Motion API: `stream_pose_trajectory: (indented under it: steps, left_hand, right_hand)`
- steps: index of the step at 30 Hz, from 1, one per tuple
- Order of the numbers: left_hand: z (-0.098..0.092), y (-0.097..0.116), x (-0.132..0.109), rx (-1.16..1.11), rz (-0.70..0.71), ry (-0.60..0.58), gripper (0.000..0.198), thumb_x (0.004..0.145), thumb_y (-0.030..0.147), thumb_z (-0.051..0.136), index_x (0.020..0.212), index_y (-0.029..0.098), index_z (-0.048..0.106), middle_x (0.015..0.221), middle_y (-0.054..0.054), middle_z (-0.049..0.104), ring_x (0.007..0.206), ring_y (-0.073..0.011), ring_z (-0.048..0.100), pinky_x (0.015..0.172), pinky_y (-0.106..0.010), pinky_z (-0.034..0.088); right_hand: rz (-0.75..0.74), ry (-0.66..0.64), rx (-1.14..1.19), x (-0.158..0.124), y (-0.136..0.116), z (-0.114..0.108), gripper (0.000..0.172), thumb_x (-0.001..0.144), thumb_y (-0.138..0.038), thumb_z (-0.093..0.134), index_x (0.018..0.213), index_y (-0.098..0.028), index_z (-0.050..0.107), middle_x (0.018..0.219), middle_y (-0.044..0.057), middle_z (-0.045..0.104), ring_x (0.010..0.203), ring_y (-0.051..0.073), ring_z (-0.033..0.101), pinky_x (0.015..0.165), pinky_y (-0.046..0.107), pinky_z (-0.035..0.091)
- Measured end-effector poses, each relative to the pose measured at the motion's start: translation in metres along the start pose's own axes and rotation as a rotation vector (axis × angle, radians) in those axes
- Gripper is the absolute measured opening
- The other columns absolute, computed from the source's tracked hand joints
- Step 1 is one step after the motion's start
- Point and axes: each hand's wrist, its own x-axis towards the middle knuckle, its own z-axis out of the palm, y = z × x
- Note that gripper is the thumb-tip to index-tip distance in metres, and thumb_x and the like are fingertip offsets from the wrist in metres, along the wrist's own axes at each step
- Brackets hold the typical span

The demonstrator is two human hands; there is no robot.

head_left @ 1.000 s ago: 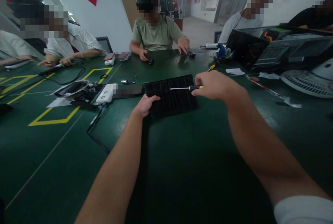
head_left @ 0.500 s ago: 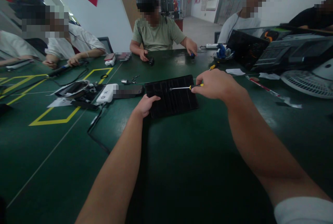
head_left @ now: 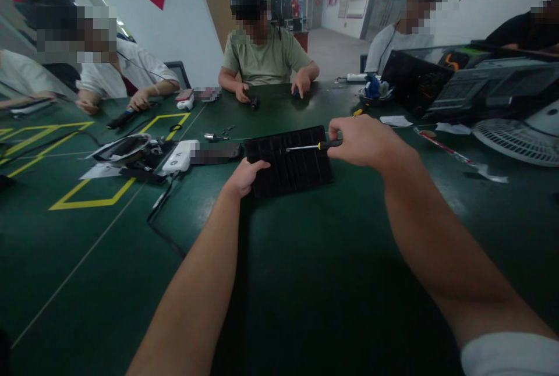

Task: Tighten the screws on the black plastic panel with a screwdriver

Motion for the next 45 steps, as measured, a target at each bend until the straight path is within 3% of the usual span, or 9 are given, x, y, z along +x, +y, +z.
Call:
stream_pose_trajectory:
  steps: [11, 40, 45]
  left_hand:
    - [-0.002, -0.003, 0.003, -0.014, 0.002, -0.007, 0.041, 0.058, 0.024, 0.082, 0.097, 0.019, 0.072, 0.091, -0.007, 0.080, 0.095, -0.0314, 0.078, 0.091, -0.050, 0.064]
    - [-0.002, 0.000, 0.000, 0.006, -0.004, 0.000, 0.042, 0.058, 0.025, 0.082, 0.098, 0.019, 0.070, 0.091, -0.007, 0.079, 0.094, -0.0313, 0.077, 0.092, -0.052, 0.063]
    - [-0.001, 0.000, -0.001, 0.016, 0.000, -0.008, 0.042, 0.058, 0.025, 0.081, 0.098, 0.019, 0.070, 0.091, -0.008, 0.079, 0.094, -0.0315, 0.077, 0.093, -0.052, 0.063]
  right_hand:
    - [-0.028, 0.041, 0.035, 0.001, 0.002, -0.001, 0.018, 0.081, -0.037, 0.073, 0.094, -0.025, 0.076, 0.093, 0.009, 0.075, 0.089, 0.028, 0.067, 0.073, 0.038, 0.046]
    - [-0.065, -0.028, 0.037, 0.001, 0.004, -0.009, 0.021, 0.081, -0.041, 0.071, 0.089, -0.023, 0.077, 0.087, 0.008, 0.075, 0.083, 0.026, 0.067, 0.069, 0.036, 0.046]
    - [-0.080, 0.020, 0.041, 0.003, 0.009, -0.011, 0.020, 0.081, -0.041, 0.072, 0.089, -0.023, 0.078, 0.086, 0.008, 0.076, 0.084, 0.027, 0.068, 0.072, 0.037, 0.046]
